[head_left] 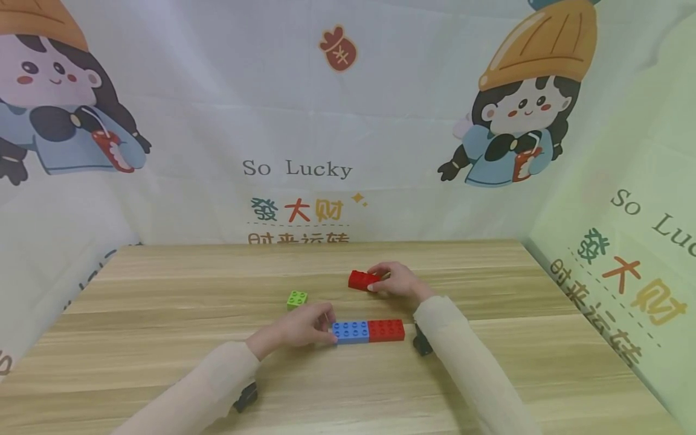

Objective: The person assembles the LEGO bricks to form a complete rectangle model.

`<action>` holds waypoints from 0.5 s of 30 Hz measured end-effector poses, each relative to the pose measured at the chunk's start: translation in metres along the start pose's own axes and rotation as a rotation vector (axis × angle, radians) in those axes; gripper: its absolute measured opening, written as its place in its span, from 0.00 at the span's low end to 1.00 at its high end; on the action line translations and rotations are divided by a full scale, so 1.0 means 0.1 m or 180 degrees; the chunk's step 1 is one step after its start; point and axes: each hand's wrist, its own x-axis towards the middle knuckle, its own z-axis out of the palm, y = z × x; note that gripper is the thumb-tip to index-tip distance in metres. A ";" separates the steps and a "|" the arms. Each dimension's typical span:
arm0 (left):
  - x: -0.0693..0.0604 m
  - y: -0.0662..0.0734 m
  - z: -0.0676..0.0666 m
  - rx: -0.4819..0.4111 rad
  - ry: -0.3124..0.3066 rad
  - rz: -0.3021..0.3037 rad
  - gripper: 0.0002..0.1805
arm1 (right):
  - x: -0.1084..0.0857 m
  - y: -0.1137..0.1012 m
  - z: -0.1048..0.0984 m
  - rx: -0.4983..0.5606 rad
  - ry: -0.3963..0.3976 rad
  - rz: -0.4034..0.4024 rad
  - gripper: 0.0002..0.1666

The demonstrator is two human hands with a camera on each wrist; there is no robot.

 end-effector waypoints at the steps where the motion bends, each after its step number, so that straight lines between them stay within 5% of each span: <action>1: 0.00 0.00 0.00 0.0001 -0.0003 -0.0007 0.13 | -0.01 -0.01 -0.01 -0.0017 -0.0011 -0.0053 0.22; 15: 0.00 -0.01 0.00 -0.0026 -0.0019 -0.0074 0.13 | -0.07 -0.15 -0.10 -0.0160 -0.0026 -0.0355 0.21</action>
